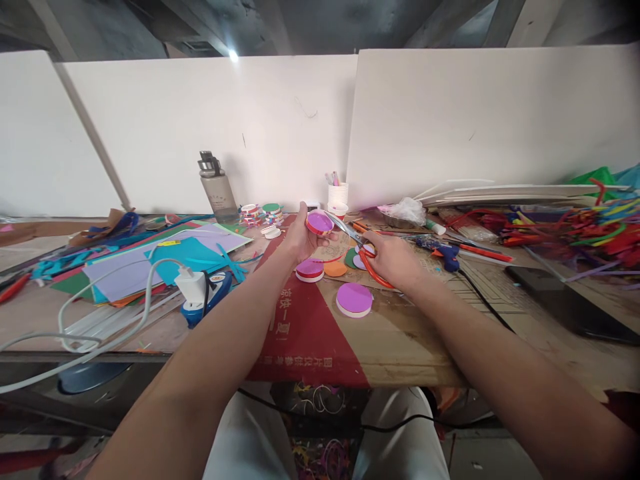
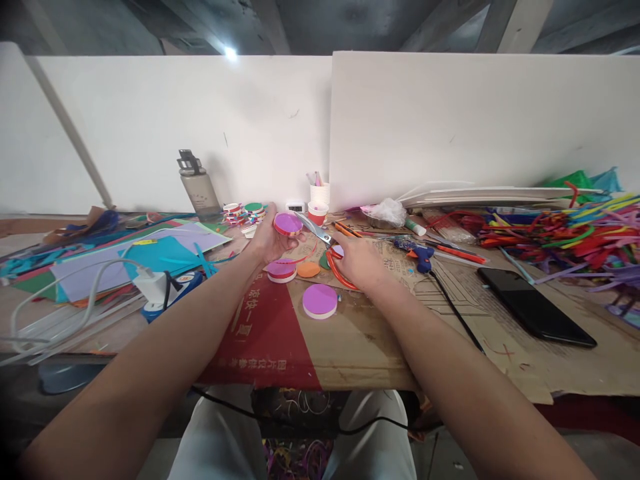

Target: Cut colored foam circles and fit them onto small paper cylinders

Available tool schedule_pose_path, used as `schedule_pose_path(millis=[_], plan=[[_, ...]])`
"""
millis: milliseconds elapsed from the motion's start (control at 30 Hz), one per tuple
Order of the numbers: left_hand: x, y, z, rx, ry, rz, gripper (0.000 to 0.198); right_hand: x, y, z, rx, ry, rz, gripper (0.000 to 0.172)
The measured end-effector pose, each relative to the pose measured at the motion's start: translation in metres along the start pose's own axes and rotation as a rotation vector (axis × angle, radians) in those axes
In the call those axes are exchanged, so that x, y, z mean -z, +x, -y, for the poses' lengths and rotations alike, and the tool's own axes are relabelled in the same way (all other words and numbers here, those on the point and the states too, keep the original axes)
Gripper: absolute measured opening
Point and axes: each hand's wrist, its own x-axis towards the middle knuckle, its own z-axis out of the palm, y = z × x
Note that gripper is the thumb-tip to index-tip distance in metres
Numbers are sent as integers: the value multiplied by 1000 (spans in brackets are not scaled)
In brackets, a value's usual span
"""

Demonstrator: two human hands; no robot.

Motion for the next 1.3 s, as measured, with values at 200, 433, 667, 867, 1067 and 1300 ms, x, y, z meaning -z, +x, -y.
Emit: schedule_pose_path(millis=[200,433,667,867,1067,1300], plan=[[-6,-1,-1,-32,-40,-42,66,-2,0,0,-11,21,1,41],[-1,0,-1,57,21,67,69,-3,0,-2,23,14,-9,49],[-2,-2,-6,95,1,35,71,1,0,1,-3,-33,8,42],[4,1,-6,132,-17,38,73,0,-1,0,32,-44,-15,37],[5,0,-8,159,-27,35,76,2,-1,2,23,-50,-4,37],[2,-4,-13,189,-33,43,81,2,-2,3,28,-45,-23,40]])
